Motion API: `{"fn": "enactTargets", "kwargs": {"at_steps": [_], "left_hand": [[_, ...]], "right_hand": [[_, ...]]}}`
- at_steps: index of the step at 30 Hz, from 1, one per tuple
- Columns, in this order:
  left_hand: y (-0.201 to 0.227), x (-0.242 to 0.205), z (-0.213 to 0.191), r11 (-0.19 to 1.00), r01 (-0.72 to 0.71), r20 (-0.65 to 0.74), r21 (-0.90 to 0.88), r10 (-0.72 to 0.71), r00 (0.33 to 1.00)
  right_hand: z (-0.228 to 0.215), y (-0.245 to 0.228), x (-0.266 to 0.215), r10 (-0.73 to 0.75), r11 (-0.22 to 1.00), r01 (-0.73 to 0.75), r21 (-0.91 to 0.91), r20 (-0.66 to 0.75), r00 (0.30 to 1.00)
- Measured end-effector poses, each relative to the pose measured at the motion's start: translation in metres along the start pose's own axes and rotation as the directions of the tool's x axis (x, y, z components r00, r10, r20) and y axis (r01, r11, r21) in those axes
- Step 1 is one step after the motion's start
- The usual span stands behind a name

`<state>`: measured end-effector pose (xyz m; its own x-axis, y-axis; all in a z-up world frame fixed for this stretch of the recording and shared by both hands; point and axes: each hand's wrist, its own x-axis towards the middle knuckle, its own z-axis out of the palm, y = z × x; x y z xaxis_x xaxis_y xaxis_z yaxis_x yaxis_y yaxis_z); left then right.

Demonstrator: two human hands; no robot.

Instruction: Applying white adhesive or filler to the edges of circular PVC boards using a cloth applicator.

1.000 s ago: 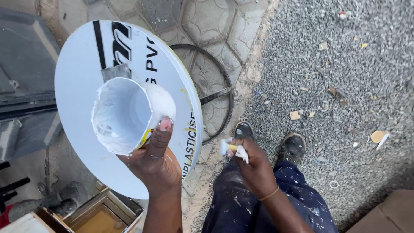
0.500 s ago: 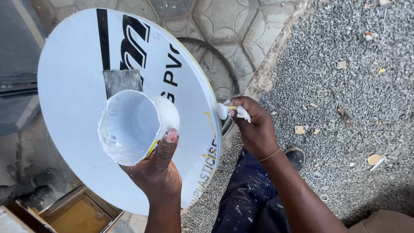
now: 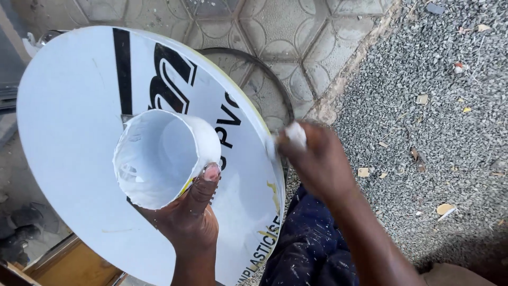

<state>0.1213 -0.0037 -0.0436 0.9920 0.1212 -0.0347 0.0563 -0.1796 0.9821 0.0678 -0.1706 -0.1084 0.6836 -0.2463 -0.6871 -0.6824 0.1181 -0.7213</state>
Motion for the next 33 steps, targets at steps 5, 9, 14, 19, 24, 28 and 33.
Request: {"fn": "enactTargets", "kwargs": {"at_steps": [5,9,14,19,24,28,33], "left_hand": [[-0.009,0.01,0.005,0.994,-0.05,0.107,0.094,0.04,0.993],[-0.003,0.017,0.016,0.993,-0.047,0.116,0.109,0.035,0.993],[-0.004,0.024,0.018,0.989,-0.07,0.078,0.127,0.06,0.995],[-0.002,0.032,0.015,0.984,-0.117,0.114,0.132,0.103,0.988],[-0.002,0.046,0.006,0.998,-0.05,0.052,0.045,0.048,0.997],[-0.004,0.056,-0.008,0.968,-0.069,-0.06,0.242,0.086,0.994],[-0.001,0.062,-0.021,0.992,-0.083,-0.006,0.097,0.084,0.996]], "right_hand": [[0.023,0.09,-0.092,0.151,0.977,-0.152,0.15,0.019,0.988],[0.043,0.126,-0.116,0.328,0.887,-0.235,0.397,-0.183,0.927],[0.029,0.078,-0.061,-0.081,0.922,0.136,0.363,-0.162,0.984],[0.011,0.025,0.01,-0.305,0.931,0.318,0.181,-0.098,0.947],[0.008,-0.038,0.083,-0.315,0.949,0.309,0.066,0.111,0.943],[0.021,-0.097,0.127,-0.237,0.966,0.253,-0.049,0.22,0.946],[0.024,-0.116,0.165,-0.409,0.906,0.423,0.0,0.256,0.876]]}}
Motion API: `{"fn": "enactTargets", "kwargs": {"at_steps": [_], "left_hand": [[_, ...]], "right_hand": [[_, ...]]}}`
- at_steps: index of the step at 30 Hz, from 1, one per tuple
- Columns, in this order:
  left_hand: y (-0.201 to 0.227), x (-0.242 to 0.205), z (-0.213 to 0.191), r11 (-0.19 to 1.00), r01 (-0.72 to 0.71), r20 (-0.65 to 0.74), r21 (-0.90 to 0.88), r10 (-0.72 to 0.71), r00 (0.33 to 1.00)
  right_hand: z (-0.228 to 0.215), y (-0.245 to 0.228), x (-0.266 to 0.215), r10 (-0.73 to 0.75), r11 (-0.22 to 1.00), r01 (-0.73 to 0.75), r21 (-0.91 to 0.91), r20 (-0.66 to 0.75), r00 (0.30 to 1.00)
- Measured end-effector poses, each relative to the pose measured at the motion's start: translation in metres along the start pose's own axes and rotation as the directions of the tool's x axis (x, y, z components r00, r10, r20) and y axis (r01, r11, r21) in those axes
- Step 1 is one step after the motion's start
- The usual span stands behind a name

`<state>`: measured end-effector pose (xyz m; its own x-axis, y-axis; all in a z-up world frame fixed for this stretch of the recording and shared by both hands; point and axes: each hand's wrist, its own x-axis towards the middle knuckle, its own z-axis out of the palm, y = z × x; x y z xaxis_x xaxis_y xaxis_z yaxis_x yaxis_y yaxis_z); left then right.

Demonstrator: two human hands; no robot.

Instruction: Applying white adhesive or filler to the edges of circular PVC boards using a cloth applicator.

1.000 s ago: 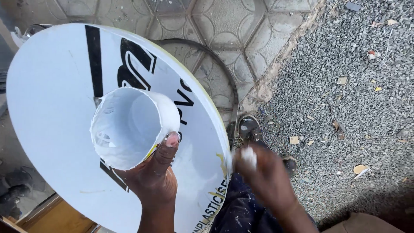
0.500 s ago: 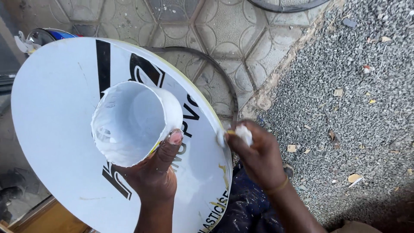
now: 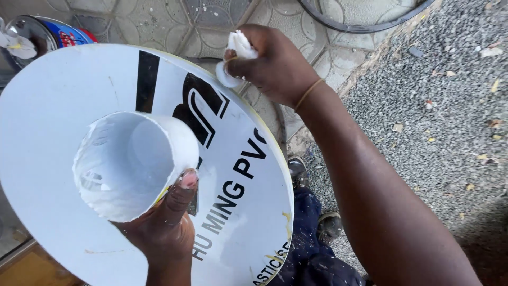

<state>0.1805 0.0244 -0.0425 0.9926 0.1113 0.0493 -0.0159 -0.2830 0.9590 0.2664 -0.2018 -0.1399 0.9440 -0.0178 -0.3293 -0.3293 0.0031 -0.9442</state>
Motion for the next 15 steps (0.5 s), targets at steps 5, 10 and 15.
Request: {"fn": "enactTargets", "kwargs": {"at_steps": [5,10,15], "left_hand": [[-0.001,-0.002,-0.004,1.0,0.015,0.003,-0.007,-0.015,1.0],[0.004,-0.005,0.007,0.999,0.043,-0.101,-0.02,-0.045,0.994],[0.021,-0.01,0.022,0.999,0.043,0.039,-0.004,-0.043,0.998]], "right_hand": [[-0.005,0.015,-0.059,0.136,0.991,-0.136,-0.003,0.05,0.989],[0.008,0.04,-0.161,0.304,0.942,-0.302,0.145,0.007,0.953],[0.015,0.064,-0.254,0.573,0.814,-0.578,0.056,0.077,0.816]]}}
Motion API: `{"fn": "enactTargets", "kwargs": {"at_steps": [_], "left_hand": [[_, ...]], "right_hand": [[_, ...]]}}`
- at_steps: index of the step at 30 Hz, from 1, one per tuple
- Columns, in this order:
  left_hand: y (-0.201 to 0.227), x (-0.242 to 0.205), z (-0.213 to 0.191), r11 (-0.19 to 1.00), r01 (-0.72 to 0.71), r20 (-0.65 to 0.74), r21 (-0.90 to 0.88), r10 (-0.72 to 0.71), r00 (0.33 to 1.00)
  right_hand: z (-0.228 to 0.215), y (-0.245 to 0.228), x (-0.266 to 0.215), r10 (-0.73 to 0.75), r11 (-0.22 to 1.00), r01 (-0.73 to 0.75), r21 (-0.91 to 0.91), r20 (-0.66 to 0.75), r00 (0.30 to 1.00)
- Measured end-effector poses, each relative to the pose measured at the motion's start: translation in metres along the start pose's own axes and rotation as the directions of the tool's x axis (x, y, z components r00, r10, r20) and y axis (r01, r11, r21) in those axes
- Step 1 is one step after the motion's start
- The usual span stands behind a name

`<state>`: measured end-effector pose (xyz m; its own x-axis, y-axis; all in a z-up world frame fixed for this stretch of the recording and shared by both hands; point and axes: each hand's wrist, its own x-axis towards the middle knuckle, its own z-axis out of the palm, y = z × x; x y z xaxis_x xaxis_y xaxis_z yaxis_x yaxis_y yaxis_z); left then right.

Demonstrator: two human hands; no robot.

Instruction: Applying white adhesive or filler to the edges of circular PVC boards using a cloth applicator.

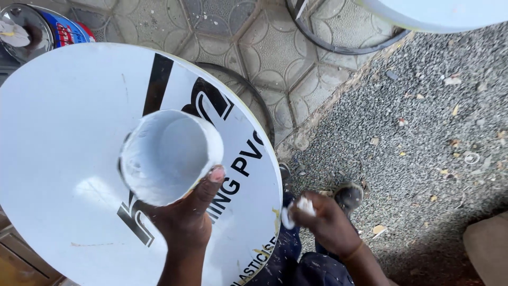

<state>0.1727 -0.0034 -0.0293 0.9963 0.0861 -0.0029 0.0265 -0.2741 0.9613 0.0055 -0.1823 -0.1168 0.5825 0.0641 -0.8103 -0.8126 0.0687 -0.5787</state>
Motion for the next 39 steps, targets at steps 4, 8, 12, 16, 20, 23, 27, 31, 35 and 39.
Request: {"fn": "enactTargets", "kwargs": {"at_steps": [4,8,12,16,20,23,27,31,35,39], "left_hand": [[0.014,-0.014,0.023,0.992,0.109,0.052,-0.063,-0.105,0.993],[0.024,-0.039,0.055,0.982,0.15,0.151,-0.111,-0.133,0.98],[0.021,-0.06,0.087,0.993,0.031,0.211,-0.113,-0.006,0.977],[0.032,-0.08,0.114,0.996,0.03,0.2,-0.082,-0.013,0.98],[0.053,-0.095,0.144,0.992,-0.004,0.173,-0.129,0.026,0.985],[0.067,-0.106,0.167,0.99,-0.005,0.158,-0.14,0.027,0.987],[0.08,-0.12,0.188,0.991,-0.05,0.15,-0.123,0.069,0.986],[0.09,-0.13,0.198,0.993,-0.05,0.11,-0.107,0.062,0.992],[0.093,-0.137,0.207,0.992,-0.043,0.116,-0.118,0.057,0.992],[0.094,-0.142,0.214,0.993,-0.069,0.137,-0.096,0.082,0.987]], "right_hand": [[-0.03,0.005,-0.028,-0.052,0.994,0.061,0.09,-0.096,0.994],[-0.08,-0.044,-0.058,-0.195,0.978,0.207,0.025,-0.234,0.952],[-0.107,-0.123,-0.093,-0.274,0.943,0.172,-0.286,-0.37,0.888],[-0.112,-0.171,-0.119,-0.25,0.85,-0.068,-0.522,-0.514,0.82],[-0.129,-0.197,-0.125,-0.576,0.579,0.272,-0.769,-0.15,0.804],[-0.153,-0.194,-0.119,-0.647,0.345,0.334,-0.877,0.036,0.761],[-0.166,-0.193,-0.115,-0.559,0.135,0.112,-0.984,0.017,0.829],[-0.168,-0.193,-0.113,-0.563,0.055,0.106,-0.993,0.057,0.824],[-0.175,-0.19,-0.11,-0.479,0.071,0.012,-0.997,-0.023,0.877],[-0.182,-0.186,-0.109,-0.449,0.089,-0.003,-0.996,-0.043,0.893]]}}
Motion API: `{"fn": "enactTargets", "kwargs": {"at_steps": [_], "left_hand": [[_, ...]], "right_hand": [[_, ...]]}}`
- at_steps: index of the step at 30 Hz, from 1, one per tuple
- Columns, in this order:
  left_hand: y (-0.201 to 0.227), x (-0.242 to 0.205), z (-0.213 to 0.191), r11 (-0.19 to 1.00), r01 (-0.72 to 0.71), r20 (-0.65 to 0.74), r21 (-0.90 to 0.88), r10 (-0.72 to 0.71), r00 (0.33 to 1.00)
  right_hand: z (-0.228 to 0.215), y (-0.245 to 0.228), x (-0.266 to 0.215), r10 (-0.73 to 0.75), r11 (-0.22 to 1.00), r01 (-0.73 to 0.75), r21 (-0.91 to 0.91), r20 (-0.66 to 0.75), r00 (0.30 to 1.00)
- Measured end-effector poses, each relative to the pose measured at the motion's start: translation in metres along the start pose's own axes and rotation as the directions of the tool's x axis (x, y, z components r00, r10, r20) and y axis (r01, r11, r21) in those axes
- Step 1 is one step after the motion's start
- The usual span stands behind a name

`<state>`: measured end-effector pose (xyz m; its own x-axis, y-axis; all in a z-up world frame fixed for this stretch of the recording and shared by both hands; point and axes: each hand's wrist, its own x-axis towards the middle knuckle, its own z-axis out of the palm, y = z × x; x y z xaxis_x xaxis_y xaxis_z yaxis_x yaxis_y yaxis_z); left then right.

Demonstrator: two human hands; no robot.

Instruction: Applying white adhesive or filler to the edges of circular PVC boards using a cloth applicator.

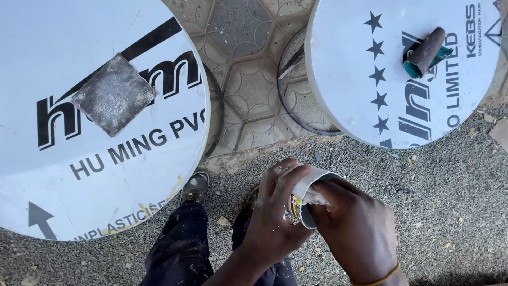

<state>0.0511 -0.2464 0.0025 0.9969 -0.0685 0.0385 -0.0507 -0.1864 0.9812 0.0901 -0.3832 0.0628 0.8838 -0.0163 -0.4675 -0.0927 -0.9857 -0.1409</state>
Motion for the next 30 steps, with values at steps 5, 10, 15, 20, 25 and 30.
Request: {"fn": "enactTargets", "kwargs": {"at_steps": [5,10,15,20,25,30], "left_hand": [[0.0,0.001,0.004,0.998,-0.036,-0.022,0.056,0.037,0.999],[-0.003,0.003,0.015,0.996,0.001,-0.025,0.091,0.001,1.0],[0.0,0.007,0.023,0.987,0.082,0.035,0.138,-0.088,0.996],[-0.006,0.008,0.04,0.987,0.081,0.029,0.14,-0.086,0.996],[-0.003,0.014,0.047,0.987,0.096,0.041,0.128,-0.102,0.994],[-0.006,0.019,0.053,0.988,0.129,0.075,0.091,-0.136,0.988]], "right_hand": [[-0.031,0.001,-0.005,0.169,0.883,-0.211,0.42,0.134,0.976],[0.002,0.071,-0.006,0.152,0.29,-0.334,0.897,0.301,0.941],[0.013,0.085,-0.016,0.072,-0.09,-0.295,0.951,0.302,0.951],[0.02,0.091,-0.024,0.232,0.156,-0.251,0.955,0.211,0.95],[0.018,0.071,-0.036,0.415,0.478,-0.171,0.862,-0.05,0.908],[0.03,0.072,-0.039,0.454,0.426,-0.075,0.902,-0.141,0.88]]}}
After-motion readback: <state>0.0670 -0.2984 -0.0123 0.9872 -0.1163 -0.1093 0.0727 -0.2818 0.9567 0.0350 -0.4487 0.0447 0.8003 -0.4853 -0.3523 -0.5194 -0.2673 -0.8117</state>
